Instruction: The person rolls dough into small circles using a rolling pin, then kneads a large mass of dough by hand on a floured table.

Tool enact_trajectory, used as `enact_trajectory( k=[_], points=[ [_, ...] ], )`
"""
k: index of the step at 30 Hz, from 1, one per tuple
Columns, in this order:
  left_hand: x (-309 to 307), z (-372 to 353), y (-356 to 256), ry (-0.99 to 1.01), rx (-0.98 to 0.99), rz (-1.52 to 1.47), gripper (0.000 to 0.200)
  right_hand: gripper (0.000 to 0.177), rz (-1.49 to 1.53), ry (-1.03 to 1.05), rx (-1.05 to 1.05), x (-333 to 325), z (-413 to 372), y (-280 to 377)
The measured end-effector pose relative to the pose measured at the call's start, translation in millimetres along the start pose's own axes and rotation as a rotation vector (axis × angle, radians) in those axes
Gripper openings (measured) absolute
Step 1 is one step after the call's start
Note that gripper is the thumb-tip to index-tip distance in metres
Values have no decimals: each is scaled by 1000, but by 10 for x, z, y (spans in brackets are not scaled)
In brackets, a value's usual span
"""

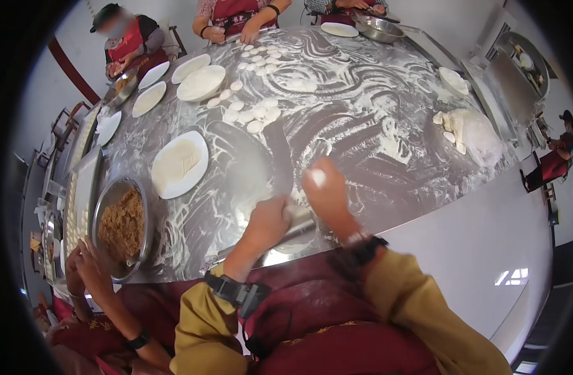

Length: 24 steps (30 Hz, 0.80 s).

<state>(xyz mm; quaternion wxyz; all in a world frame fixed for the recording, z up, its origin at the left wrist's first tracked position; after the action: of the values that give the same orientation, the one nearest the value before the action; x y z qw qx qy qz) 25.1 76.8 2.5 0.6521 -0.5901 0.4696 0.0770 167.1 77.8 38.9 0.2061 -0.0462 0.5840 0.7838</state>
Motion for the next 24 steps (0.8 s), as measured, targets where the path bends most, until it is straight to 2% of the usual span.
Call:
enact_trajectory(
  k=[4,7,11,13,15,18,19,21,22,24],
  points=[
    [-15,169,57,-103,-54,-62,17,15,-38,-2,-62,142,218,38],
    [28,52,28,29,-11,151,18,16,-47,14,-66,-68,-76,62],
    [23,-130,156,66,-35,-125,19,12,60,-39,-26,-278,-491,30],
    [79,-141,79,60,-34,-51,21,13,33,-37,-28,-135,-260,1],
    [39,-52,-22,-8,-36,34,26,13,14,-19,-16,28,94,29],
    [-46,127,50,-170,19,-89,29,14,-2,20,10,189,262,47],
    [-16,147,90,-104,-68,-34,28,14,-5,3,-25,152,207,27],
    [22,131,87,-16,-42,95,26,14,-36,-35,-90,-10,10,71],
    [58,98,110,34,-30,159,26,14,9,-14,-38,-102,-180,-13],
    [1,-42,282,10,-52,-40,17,16,108,7,89,-217,-509,-170]
  ],
)
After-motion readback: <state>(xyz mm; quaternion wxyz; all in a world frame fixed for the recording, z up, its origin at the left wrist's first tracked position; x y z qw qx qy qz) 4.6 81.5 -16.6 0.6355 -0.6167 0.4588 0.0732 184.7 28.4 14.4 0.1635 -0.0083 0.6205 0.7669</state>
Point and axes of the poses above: each hand's wrist, its own z-axis towards the middle knuckle, its own x-axis out of the palm, y = z × x, the point moved 10 cm from there along z, towards the middle knuckle, and after that the axes turned 9 degrees about y, right-handed, at the moved point
